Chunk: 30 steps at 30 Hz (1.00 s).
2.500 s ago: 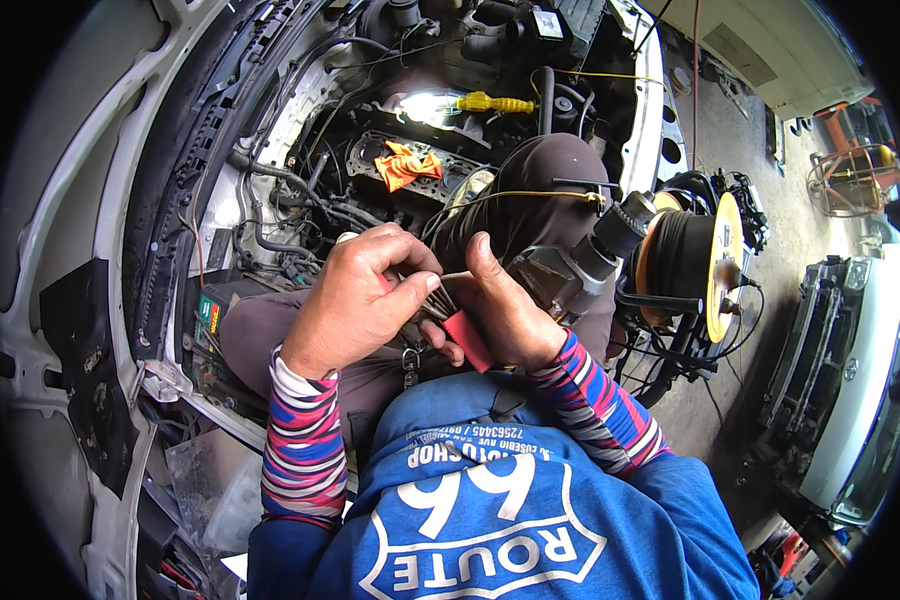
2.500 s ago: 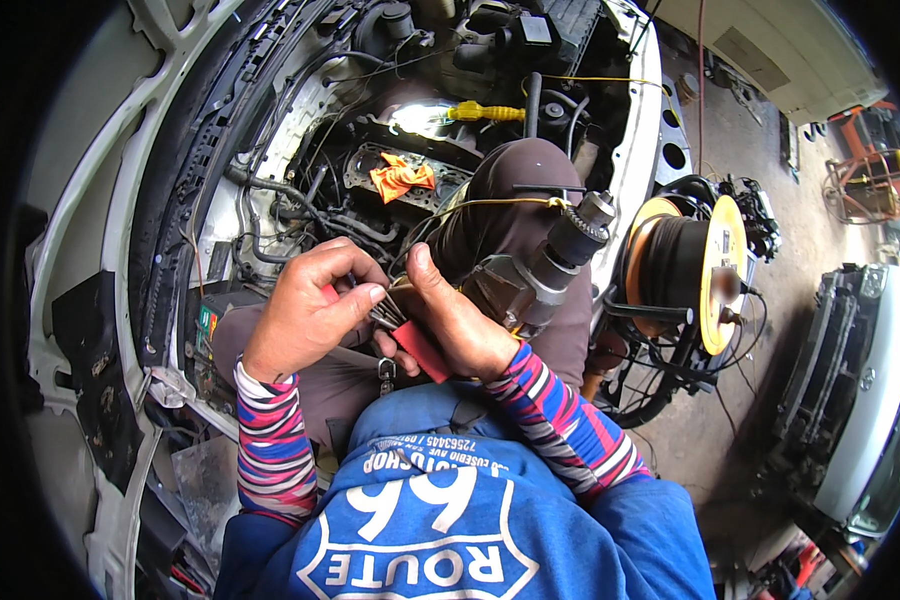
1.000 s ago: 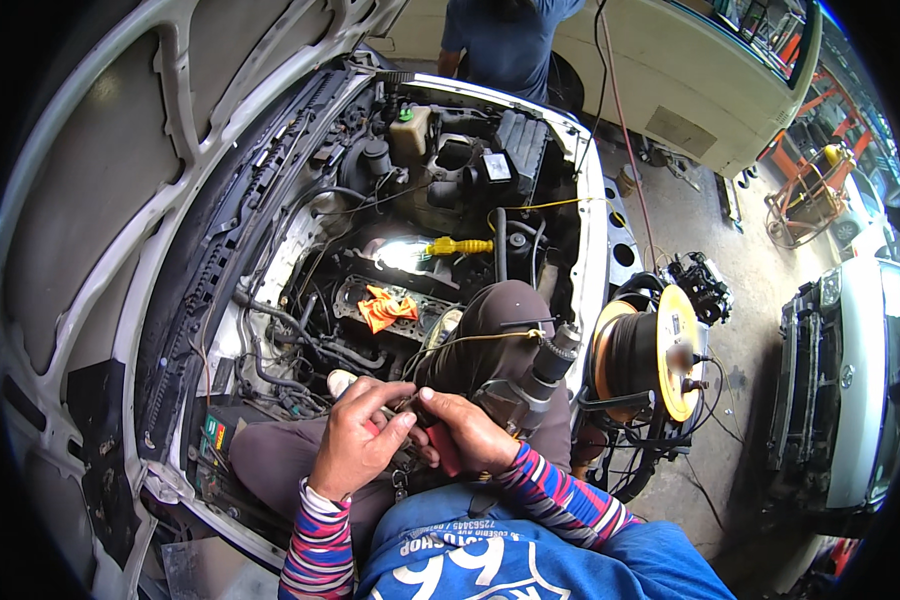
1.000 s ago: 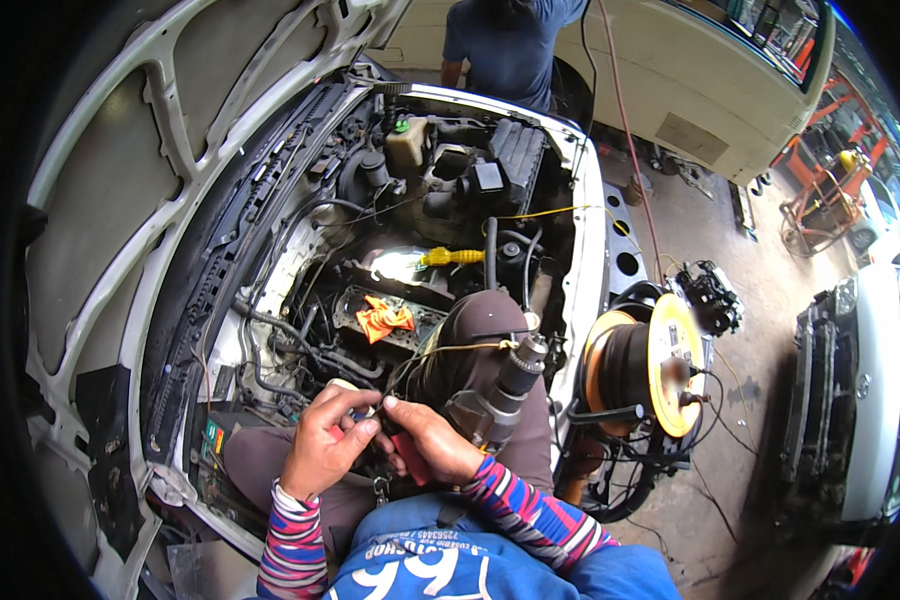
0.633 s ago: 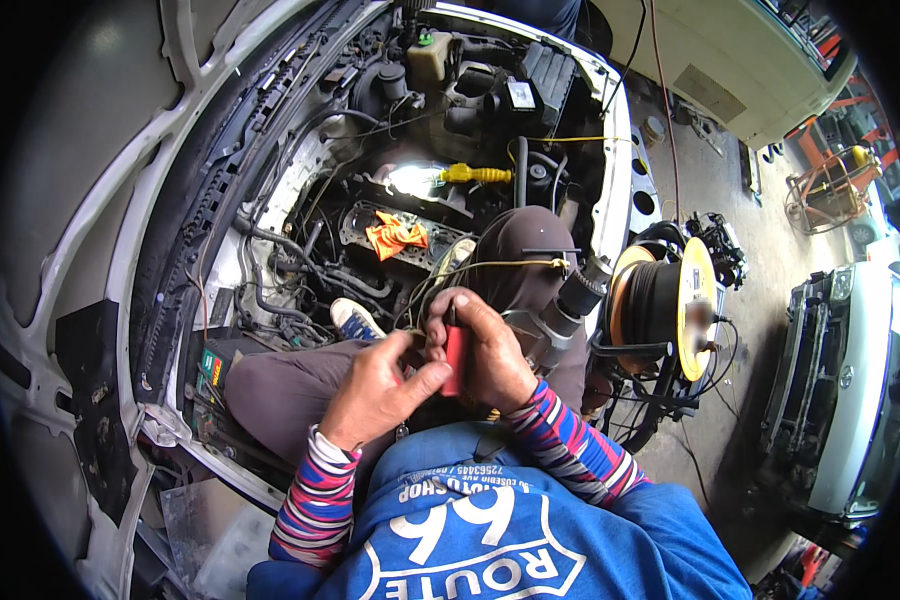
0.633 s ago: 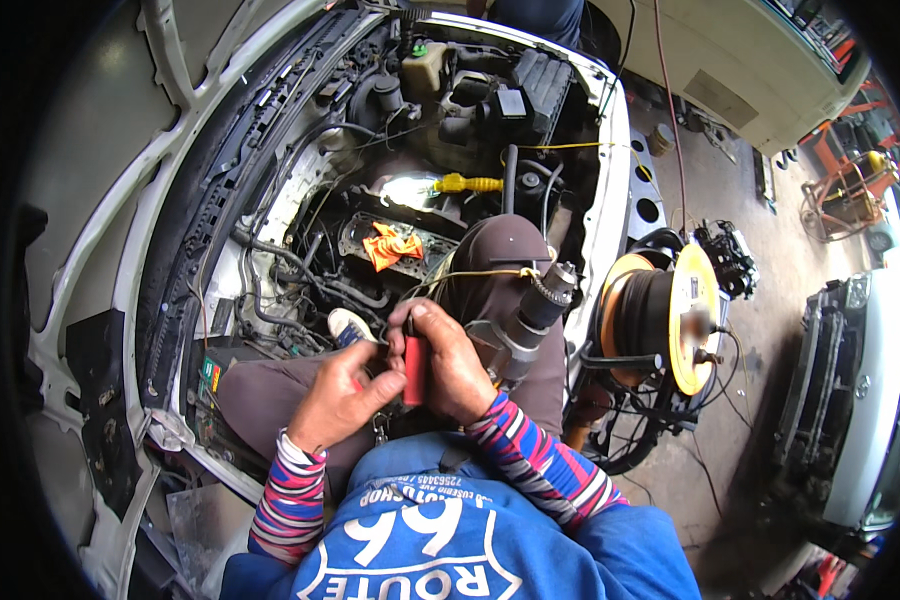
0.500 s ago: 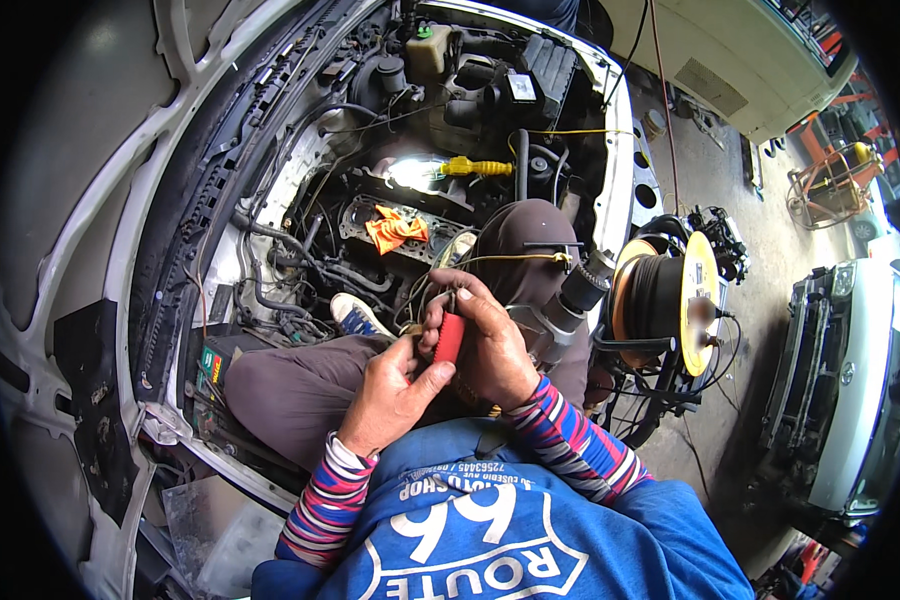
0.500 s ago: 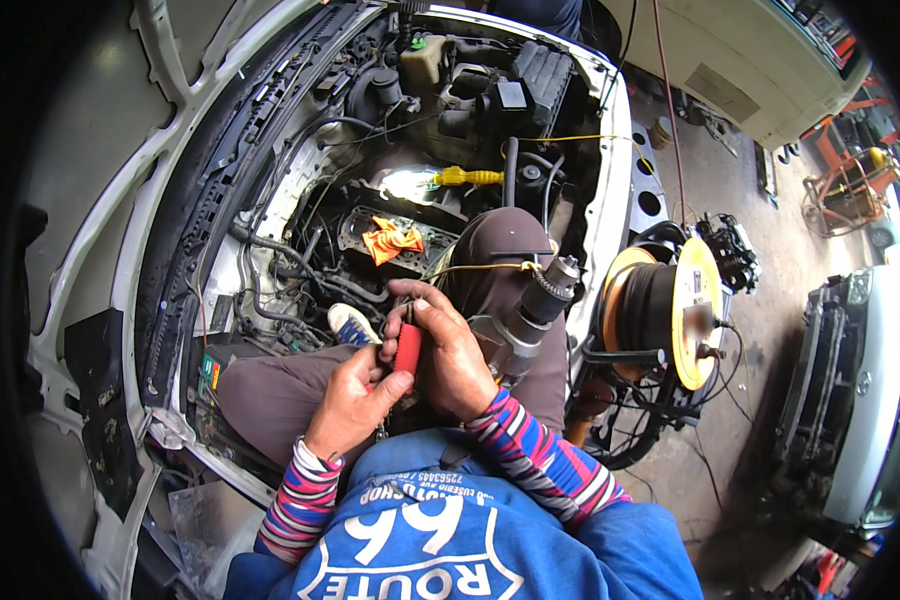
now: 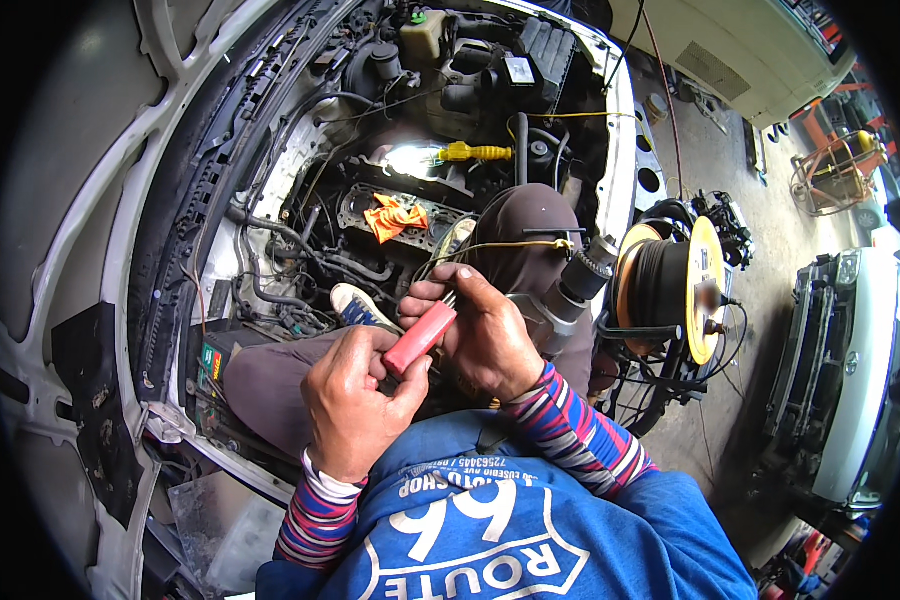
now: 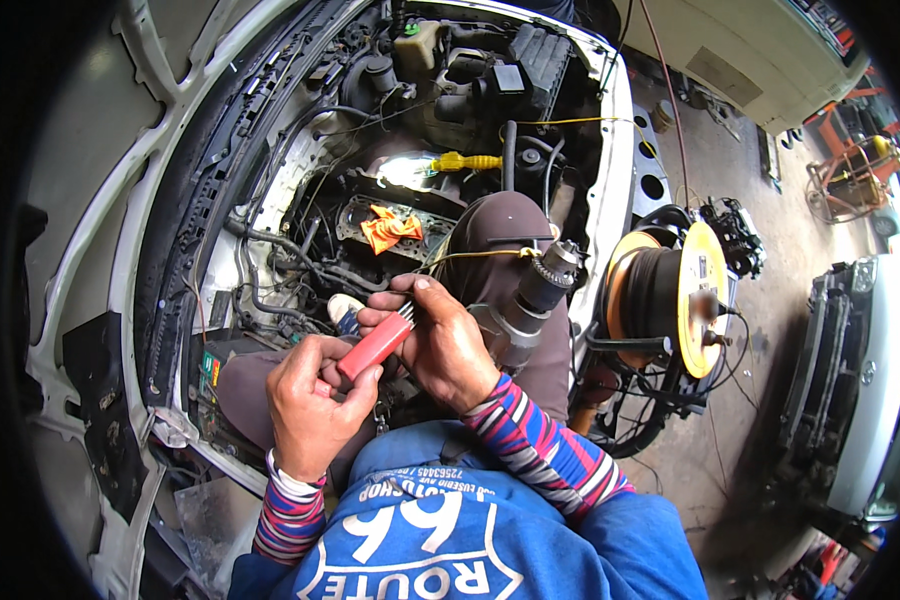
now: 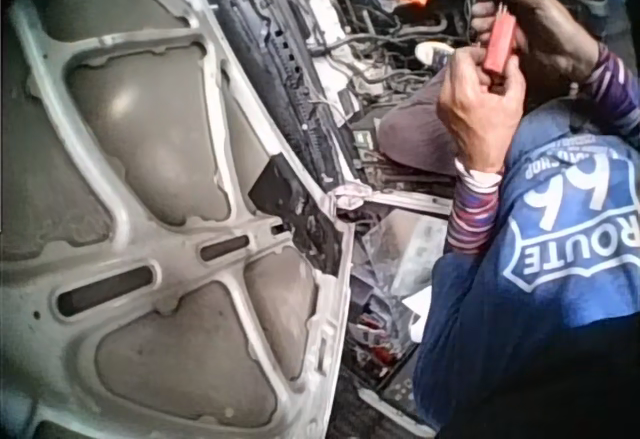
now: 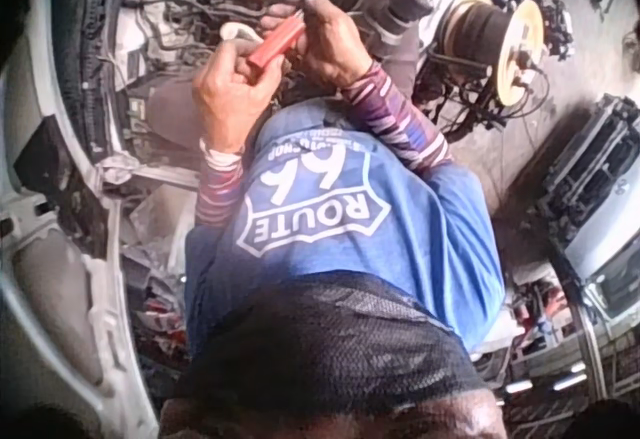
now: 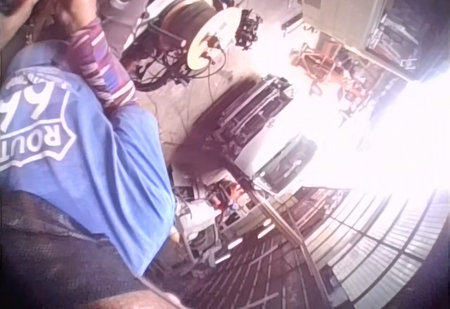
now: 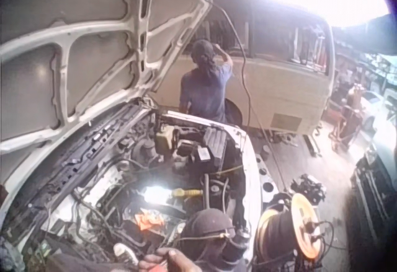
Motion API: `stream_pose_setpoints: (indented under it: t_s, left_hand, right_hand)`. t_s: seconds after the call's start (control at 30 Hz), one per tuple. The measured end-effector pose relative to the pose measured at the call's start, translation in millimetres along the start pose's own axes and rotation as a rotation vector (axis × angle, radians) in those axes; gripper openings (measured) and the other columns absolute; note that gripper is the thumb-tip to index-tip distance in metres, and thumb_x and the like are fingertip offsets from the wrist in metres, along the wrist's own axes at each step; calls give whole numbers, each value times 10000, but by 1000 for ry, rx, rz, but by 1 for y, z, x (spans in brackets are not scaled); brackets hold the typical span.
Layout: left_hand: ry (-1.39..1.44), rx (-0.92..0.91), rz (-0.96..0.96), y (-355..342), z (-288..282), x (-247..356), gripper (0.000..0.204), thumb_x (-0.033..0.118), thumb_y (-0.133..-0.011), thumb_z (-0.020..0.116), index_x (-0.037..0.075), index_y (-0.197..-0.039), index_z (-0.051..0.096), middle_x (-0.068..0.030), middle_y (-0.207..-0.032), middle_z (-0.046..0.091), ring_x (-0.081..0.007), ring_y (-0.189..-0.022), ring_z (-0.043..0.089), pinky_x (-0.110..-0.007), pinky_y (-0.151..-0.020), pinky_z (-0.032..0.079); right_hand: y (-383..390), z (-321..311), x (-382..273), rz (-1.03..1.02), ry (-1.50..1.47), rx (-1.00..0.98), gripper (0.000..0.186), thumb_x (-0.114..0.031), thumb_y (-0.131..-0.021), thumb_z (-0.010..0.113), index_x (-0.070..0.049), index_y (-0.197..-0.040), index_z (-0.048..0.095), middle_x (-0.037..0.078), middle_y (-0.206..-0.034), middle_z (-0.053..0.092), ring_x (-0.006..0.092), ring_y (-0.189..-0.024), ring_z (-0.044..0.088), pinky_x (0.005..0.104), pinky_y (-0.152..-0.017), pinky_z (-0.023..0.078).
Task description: The person works inside the engine bay of a white car, handling small metal pins and a red plastic case. They use a hammer to tap a pin into a drill chuck, then place the drill into the engine compartment. The person continues to manipulate pins and tools while another worker stands nearby.
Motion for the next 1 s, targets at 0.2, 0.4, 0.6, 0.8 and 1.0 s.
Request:
stream_pose_setpoints:
  t_s: [0.2, 0.4, 0.6, 0.8, 1.0]
  left_hand:
    - [-28, 73, 58, -2, -11, 3, 253, 87, -753, 834, 29, -878, 622, -38, -746, 625, -138, -581, 491, -295, -554, 439]
    - [67, 121, -15, 10, 8, -6, 315, 143, -753, 874, 44, -869, 598, -30, -707, 595, -147, -565, 536, -308, -541, 474]
    - [131, 125, -68, 25, 30, -17, 371, 176, -745, 898, 56, -900, 583, -40, -663, 559, -167, -548, 547, -317, -527, 468]
    - [99, 48, -2, 27, 32, -19, 392, 194, -735, 907, 60, -892, 573, -56, -675, 568, -203, -554, 577, -348, -524, 472]
    - [113, -38, 10, 28, 28, -14, 440, 246, -725, 924, 60, -894, 563, -63, -685, 578, -217, -570, 598, -348, -525, 482]
  right_hand:
    - [2, 0, 1, 57, -36, 4, 347, -340, -1079, 496, -27, -1215, 555, 211, -1200, 637, 386, -1171, 638, 531, -1056, 516]
    - [5, 11, -7, -114, -177, -215, 440, -339, -1059, 523, -33, -1373, 480, 241, -1321, 587, 424, -1257, 579, 566, -1099, 458]
    - [7, 12, -7, -140, -40, -214, 476, -258, -1030, 536, -85, -1453, 402, 215, -1398, 542, 418, -1265, 581, 568, -1076, 484]
    - [7, 5, -6, -127, 31, -126, 393, -261, -1050, 534, -99, -1393, 430, 181, -1366, 567, 382, -1217, 623, 564, -1029, 527]
    - [5, 3, -4, -124, -3, -118, 291, -294, -1059, 545, -119, -1288, 508, 148, -1266, 625, 360, -1168, 656, 526, -971, 563]
Point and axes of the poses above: each hand's wrist, its own y-axis away from the middle knuckle, its own z-axis out of the palm, x = y × z, the point moved 3 cm from there along -y, towards the middle knuckle
